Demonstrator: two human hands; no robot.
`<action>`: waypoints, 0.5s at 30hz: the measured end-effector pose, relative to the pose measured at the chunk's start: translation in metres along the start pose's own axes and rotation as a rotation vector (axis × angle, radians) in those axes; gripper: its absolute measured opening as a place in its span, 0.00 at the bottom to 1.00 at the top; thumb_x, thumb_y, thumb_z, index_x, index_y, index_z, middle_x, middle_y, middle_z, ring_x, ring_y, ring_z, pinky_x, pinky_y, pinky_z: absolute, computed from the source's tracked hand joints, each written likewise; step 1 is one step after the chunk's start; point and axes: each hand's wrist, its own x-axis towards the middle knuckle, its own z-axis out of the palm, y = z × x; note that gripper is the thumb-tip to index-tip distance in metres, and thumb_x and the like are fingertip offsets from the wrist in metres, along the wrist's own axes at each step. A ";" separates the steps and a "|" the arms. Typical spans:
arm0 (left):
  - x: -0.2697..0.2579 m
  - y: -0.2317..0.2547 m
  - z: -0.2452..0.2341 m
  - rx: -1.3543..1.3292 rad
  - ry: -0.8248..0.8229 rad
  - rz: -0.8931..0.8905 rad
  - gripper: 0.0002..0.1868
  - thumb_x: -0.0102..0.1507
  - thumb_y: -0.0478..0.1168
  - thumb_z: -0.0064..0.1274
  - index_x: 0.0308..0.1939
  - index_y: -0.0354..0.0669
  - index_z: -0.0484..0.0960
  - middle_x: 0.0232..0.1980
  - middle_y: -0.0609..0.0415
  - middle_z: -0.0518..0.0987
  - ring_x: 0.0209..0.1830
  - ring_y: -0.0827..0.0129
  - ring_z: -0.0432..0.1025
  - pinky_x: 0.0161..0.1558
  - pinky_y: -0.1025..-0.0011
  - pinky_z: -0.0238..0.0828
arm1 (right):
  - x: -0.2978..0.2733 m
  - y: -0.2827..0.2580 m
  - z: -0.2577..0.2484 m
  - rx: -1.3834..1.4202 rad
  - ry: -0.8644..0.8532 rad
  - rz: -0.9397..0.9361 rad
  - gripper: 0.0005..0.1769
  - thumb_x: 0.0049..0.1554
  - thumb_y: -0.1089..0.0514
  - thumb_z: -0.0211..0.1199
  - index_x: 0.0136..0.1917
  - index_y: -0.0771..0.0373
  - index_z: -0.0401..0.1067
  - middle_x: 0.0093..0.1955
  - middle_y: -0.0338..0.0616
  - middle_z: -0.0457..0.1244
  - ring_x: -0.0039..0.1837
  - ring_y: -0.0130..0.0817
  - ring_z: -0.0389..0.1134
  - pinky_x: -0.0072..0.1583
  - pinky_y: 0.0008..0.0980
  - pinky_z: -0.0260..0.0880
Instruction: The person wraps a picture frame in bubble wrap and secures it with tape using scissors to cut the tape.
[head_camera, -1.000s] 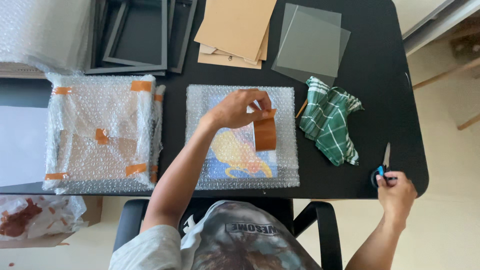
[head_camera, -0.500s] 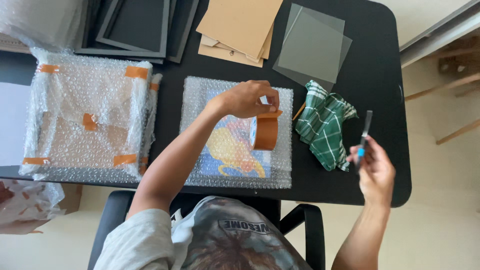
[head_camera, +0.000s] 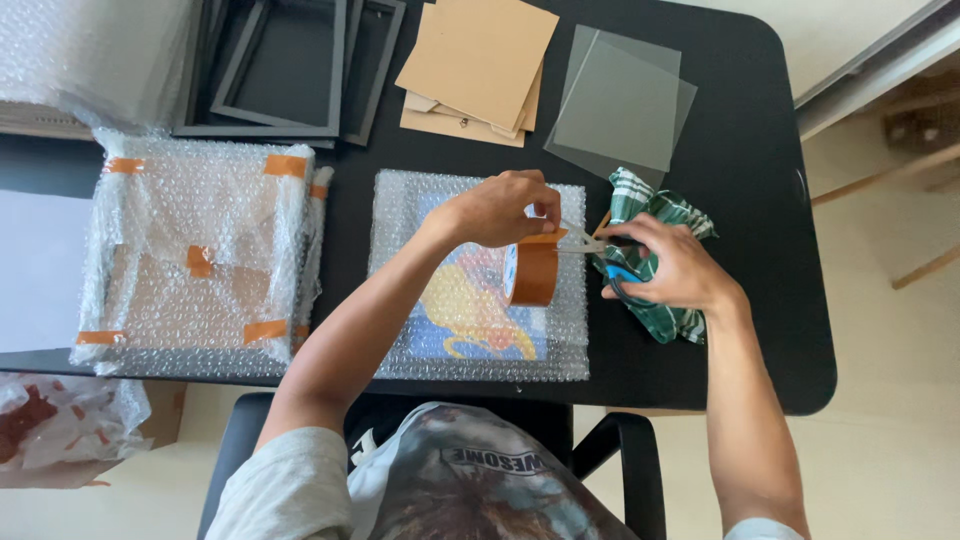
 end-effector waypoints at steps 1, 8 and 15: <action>0.001 0.000 0.001 0.012 0.010 -0.004 0.06 0.62 0.40 0.53 0.40 0.46 0.83 0.44 0.47 0.76 0.49 0.57 0.74 0.43 0.64 0.76 | 0.003 -0.001 0.000 -0.017 -0.030 -0.005 0.40 0.35 0.41 0.77 0.58 0.56 0.71 0.45 0.46 0.65 0.39 0.40 0.65 0.49 0.42 0.61; -0.002 0.006 -0.001 0.036 0.009 -0.026 0.06 0.62 0.39 0.51 0.41 0.45 0.82 0.44 0.45 0.75 0.49 0.56 0.74 0.43 0.63 0.76 | 0.019 -0.010 -0.008 -0.022 -0.165 0.083 0.43 0.34 0.34 0.75 0.60 0.52 0.71 0.46 0.40 0.66 0.40 0.35 0.63 0.53 0.35 0.56; -0.001 0.004 0.001 -0.009 0.011 -0.036 0.06 0.63 0.39 0.51 0.40 0.45 0.82 0.44 0.46 0.75 0.48 0.56 0.74 0.43 0.63 0.76 | 0.031 -0.003 -0.005 -0.099 -0.189 0.089 0.42 0.34 0.29 0.73 0.58 0.49 0.73 0.45 0.32 0.67 0.38 0.31 0.64 0.53 0.32 0.52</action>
